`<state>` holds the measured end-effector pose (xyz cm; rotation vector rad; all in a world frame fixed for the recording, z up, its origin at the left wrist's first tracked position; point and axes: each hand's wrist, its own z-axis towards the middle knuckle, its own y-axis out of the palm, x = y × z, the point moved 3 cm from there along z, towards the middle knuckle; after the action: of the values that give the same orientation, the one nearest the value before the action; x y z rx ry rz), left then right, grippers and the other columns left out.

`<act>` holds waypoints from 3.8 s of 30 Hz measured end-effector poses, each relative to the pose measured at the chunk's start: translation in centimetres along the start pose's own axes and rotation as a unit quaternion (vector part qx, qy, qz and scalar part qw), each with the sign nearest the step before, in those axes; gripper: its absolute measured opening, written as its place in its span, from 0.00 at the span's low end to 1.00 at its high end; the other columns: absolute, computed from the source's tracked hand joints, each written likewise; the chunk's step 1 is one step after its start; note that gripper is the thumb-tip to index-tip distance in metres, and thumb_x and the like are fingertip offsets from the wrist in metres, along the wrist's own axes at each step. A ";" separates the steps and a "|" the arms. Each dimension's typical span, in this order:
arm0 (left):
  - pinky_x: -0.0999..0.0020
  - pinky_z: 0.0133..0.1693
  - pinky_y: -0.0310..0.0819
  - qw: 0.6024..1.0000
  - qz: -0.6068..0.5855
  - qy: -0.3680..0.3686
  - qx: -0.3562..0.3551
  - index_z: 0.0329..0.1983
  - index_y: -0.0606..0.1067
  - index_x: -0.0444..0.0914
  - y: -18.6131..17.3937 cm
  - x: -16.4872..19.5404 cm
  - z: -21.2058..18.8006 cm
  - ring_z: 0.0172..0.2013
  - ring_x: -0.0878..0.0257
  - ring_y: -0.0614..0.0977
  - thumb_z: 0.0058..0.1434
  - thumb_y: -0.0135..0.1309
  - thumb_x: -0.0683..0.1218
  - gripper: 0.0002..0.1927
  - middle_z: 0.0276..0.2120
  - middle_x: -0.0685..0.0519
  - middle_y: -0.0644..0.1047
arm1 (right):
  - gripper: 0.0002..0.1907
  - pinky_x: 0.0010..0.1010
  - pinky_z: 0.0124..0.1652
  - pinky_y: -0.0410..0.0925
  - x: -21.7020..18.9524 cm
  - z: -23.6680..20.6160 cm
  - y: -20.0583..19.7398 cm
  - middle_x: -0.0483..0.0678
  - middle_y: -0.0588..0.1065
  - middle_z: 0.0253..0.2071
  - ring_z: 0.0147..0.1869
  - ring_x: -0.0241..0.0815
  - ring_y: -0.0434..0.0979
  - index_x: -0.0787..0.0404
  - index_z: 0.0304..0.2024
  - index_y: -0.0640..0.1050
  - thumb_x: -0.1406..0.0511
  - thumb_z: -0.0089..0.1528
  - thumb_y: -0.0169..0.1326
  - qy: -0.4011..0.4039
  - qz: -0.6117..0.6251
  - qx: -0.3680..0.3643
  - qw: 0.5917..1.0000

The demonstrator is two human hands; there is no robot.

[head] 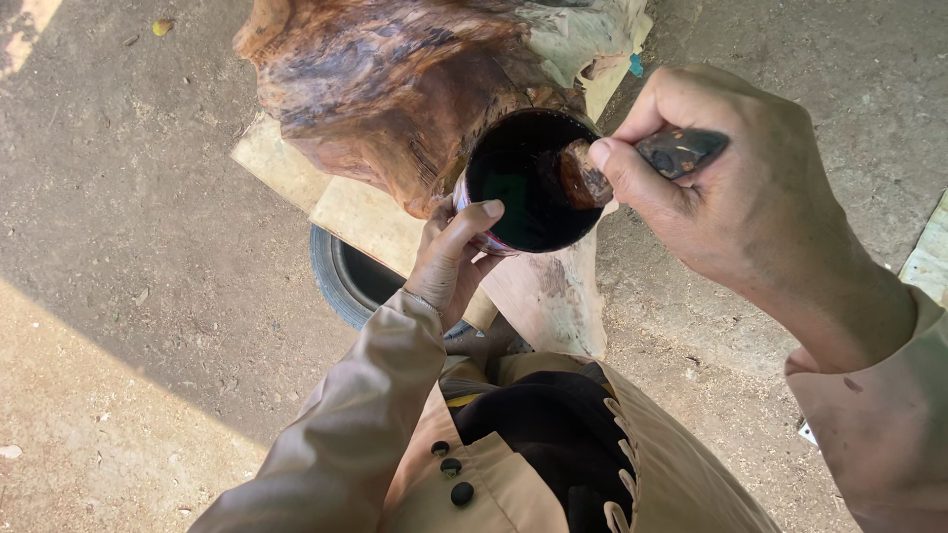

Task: The person holds a can of dark stain in one hand and uses a wide brush to coat the surface of a large carved wood root sculpture, dipping the brush into the can and brushing the liquid over the wood. They continue coating different sections of the sculpture throughout the clip.

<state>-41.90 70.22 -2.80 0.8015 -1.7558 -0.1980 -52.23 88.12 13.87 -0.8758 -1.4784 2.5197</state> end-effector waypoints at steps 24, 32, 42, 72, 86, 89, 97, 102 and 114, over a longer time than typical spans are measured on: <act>0.54 0.59 0.72 0.999 -0.020 -0.009 0.040 0.65 0.64 0.31 -2.0 0.4 0.5 0.54 0.55 0.75 0.50 0.63 0.60 0.46 0.54 0.43 0.72 | 0.07 0.32 0.41 0.81 5.9 -4.2 0.4 0.52 0.77 0.40 0.39 0.41 0.83 0.61 0.43 0.75 0.64 0.75 0.53 0.225 0.373 0.149 0.888; 0.53 0.63 0.69 0.997 -0.054 -0.024 0.044 0.67 0.61 0.34 -3.4 0.5 1.3 0.60 0.54 0.72 0.49 0.63 0.61 0.48 0.59 0.43 0.68 | 0.07 0.33 0.46 0.82 12.5 -8.6 3.4 0.50 0.78 0.44 0.44 0.41 0.84 0.60 0.44 0.74 0.66 0.76 0.57 0.300 0.480 0.279 0.776; 0.49 0.65 0.64 0.999 -0.026 -0.009 0.039 0.69 0.60 0.34 -3.1 3.4 1.6 0.62 0.52 0.70 0.48 0.63 0.62 0.50 0.60 0.45 0.67 | 0.08 0.27 0.39 0.82 11.0 -9.0 16.3 0.54 0.78 0.37 0.39 0.39 0.84 0.63 0.39 0.71 0.67 0.72 0.54 0.329 0.368 0.301 0.816; 0.50 0.64 0.68 0.999 -0.024 -0.023 0.011 0.67 0.60 0.33 -1.5 4.3 0.4 0.60 0.51 0.71 0.49 0.64 0.61 0.49 0.60 0.42 0.67 | 0.08 0.27 0.43 0.83 17.1 -10.3 12.9 0.57 0.77 0.43 0.42 0.38 0.84 0.62 0.42 0.70 0.69 0.76 0.54 0.328 0.338 0.341 0.814; 0.48 0.66 0.67 1.000 -0.004 -0.023 -0.019 0.68 0.59 0.32 -2.2 4.1 0.4 0.62 0.50 0.70 0.49 0.64 0.61 0.50 0.61 0.41 0.65 | 0.09 0.26 0.35 0.81 14.7 -13.4 17.8 0.58 0.79 0.37 0.36 0.39 0.84 0.64 0.38 0.71 0.66 0.71 0.54 0.428 0.335 0.233 0.806; 0.49 0.65 0.68 1.000 -0.004 -0.028 -0.013 0.69 0.59 0.33 -2.2 4.1 0.1 0.61 0.51 0.71 0.49 0.64 0.61 0.50 0.60 0.42 0.66 | 0.07 0.26 0.37 0.83 17.5 -12.2 15.9 0.54 0.79 0.38 0.37 0.37 0.84 0.63 0.40 0.71 0.68 0.73 0.54 0.399 0.344 0.338 0.780; 0.49 0.65 0.68 0.999 -0.008 -0.036 -0.009 0.66 0.61 0.33 -2.3 4.1 0.1 0.59 0.51 0.72 0.49 0.65 0.61 0.48 0.59 0.42 0.67 | 0.08 0.25 0.17 0.66 5.9 -12.2 21.8 0.52 0.76 0.33 0.26 0.34 0.77 0.62 0.36 0.71 0.67 0.69 0.53 0.293 0.238 0.182 0.908; 0.49 0.65 0.69 0.999 -0.010 -0.033 -0.015 0.66 0.60 0.32 -2.6 4.0 0.2 0.59 0.51 0.71 0.49 0.65 0.61 0.48 0.58 0.42 0.66 | 0.08 0.27 0.21 0.65 8.0 -11.7 19.6 0.55 0.73 0.29 0.26 0.40 0.73 0.62 0.35 0.73 0.67 0.69 0.57 0.195 0.130 0.146 0.961; 0.51 0.64 0.70 0.999 -0.011 -0.046 0.000 0.67 0.59 0.30 -2.4 3.9 -0.1 0.58 0.51 0.72 0.48 0.65 0.61 0.50 0.57 0.42 0.67 | 0.08 0.28 0.30 0.81 10.6 -10.3 17.9 0.60 0.79 0.37 0.36 0.40 0.85 0.65 0.38 0.70 0.68 0.71 0.52 0.325 0.290 0.228 0.871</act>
<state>-41.33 66.12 -0.94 0.8224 -1.8335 -0.2524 -52.09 90.35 -9.24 -2.0062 -0.4182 2.3194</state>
